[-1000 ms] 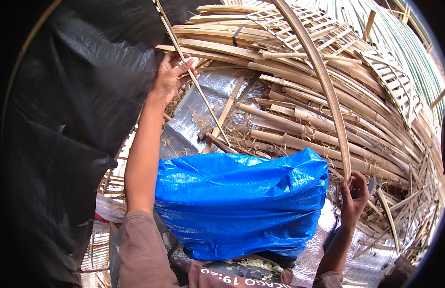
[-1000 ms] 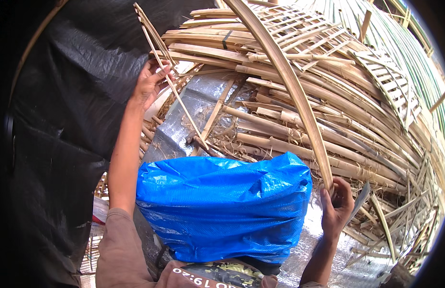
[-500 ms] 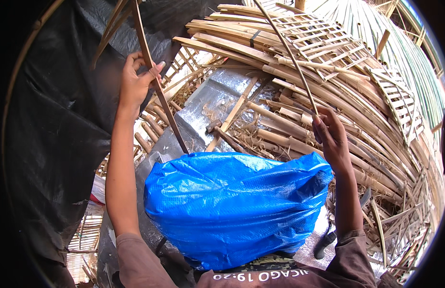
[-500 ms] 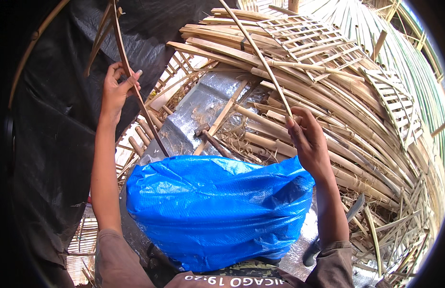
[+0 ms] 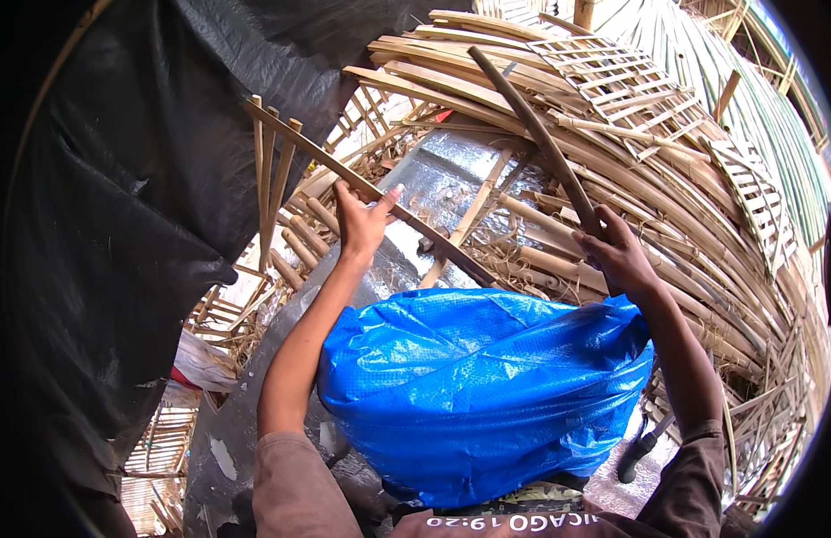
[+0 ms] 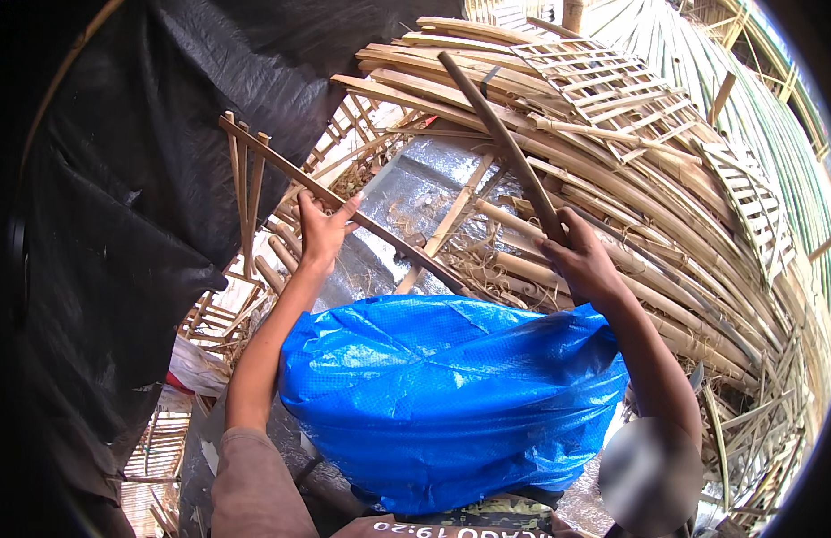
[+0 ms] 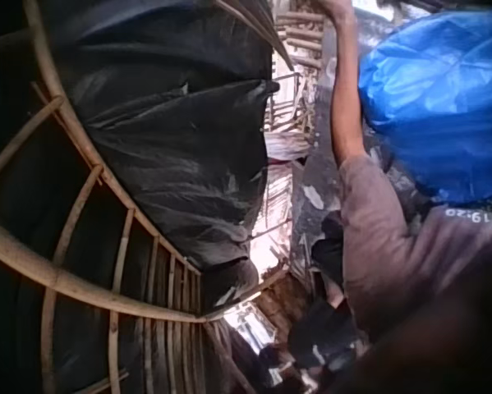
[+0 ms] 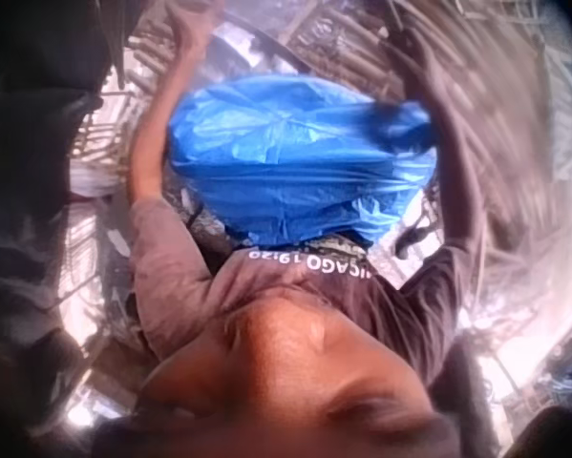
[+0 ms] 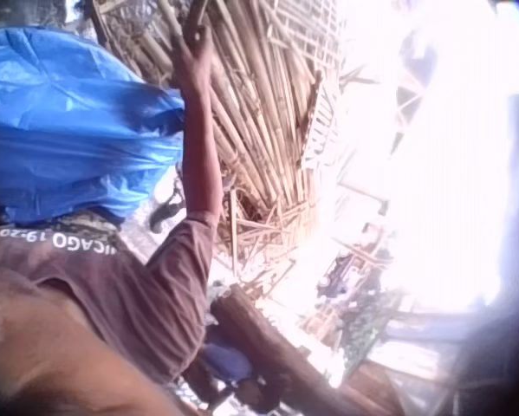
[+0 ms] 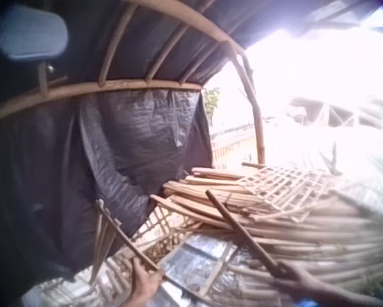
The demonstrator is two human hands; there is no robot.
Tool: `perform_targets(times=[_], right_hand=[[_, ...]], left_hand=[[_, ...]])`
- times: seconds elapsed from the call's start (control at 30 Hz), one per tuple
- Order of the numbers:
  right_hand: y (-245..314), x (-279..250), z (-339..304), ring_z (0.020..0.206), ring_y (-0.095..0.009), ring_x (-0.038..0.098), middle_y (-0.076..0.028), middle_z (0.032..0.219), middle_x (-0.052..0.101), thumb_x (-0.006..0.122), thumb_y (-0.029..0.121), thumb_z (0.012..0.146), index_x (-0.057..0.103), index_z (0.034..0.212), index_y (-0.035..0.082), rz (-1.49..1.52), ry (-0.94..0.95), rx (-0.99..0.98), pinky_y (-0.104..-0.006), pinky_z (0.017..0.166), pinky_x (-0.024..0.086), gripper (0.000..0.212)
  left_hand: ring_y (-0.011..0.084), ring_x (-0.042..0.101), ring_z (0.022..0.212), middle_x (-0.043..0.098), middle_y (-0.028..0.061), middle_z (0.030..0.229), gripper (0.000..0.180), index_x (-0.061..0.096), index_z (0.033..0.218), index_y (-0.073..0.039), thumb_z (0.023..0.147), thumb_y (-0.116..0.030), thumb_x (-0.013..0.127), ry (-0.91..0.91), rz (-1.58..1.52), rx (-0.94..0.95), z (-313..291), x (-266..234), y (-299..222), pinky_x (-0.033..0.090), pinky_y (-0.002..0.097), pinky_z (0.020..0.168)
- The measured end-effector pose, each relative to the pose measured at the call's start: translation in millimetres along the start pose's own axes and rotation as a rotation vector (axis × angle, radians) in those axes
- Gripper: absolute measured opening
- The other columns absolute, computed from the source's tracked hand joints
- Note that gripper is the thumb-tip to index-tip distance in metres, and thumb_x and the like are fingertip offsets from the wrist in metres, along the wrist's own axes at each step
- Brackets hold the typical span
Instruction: The person constructs a bamboo structure by hammering small bamboo slats into a frame, cutting bamboo strips with a machete, and positioning them onto the roof structure.
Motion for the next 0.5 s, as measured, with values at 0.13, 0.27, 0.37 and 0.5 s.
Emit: perform_targets(times=[0.13, 0.27, 0.37, 0.5], right_hand=[[28.3, 41.8, 33.4, 0.068, -0.009, 0.037, 0.001, 0.072, 0.040, 0.067, 0.032, 0.091, 0.050, 0.088, 0.005, -0.266, 0.062, -0.118, -0.0306, 0.059, 0.034, 0.032], [53.4, 93.7, 74.6, 0.069, -0.024, 0.044, -0.012, 0.072, 0.045, 0.064, 0.032, 0.092, 0.052, 0.086, 0.002, -0.311, -0.078, -0.420, -0.0409, 0.064, 0.037, 0.033], [63.4, 118.9, 71.0, 0.071, -0.034, 0.048, -0.018, 0.075, 0.049, 0.062, 0.029, 0.092, 0.048, 0.085, 0.001, -0.272, -0.054, -0.529, -0.0448, 0.065, 0.038, 0.032], [49.9, 135.7, 63.2, 0.065, -0.040, 0.051, -0.022, 0.071, 0.054, 0.062, 0.023, 0.092, 0.045, 0.091, 0.002, -0.153, -0.003, -0.440, -0.0474, 0.061, 0.041, 0.027]], left_hand=[[0.0200, 0.065, 0.085, 0.055, 0.0135, 0.104, 0.057, 0.030, 0.112, -0.004, 0.081, -0.012, 0.078, 0.035, -0.146, -0.024, -5.6, 14.6, -24.3, 0.062, 0.0332, 0.067], [0.0206, 0.062, 0.082, 0.047, 0.0159, 0.104, 0.070, 0.030, 0.114, 0.001, 0.075, -0.021, 0.083, 0.071, -0.212, 0.063, -4.0, 23.3, -48.1, 0.062, 0.0294, 0.059], [0.0208, 0.063, 0.082, 0.049, 0.0158, 0.103, 0.070, 0.027, 0.114, 0.001, 0.076, -0.020, 0.082, 0.063, -0.221, 0.124, -8.4, 27.3, -70.7, 0.062, 0.0289, 0.058], [0.0207, 0.065, 0.080, 0.053, 0.0163, 0.101, 0.065, 0.026, 0.114, -0.001, 0.079, -0.016, 0.079, 0.078, -0.282, 0.141, -9.3, 27.2, -90.7, 0.062, 0.0278, 0.057]])
Point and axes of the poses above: each hand's wrist, its own z-axis towards the middle knuckle, its own x-axis out of the palm, y = z × x, the point moved 6 cm from there along z, towards the middle knuckle
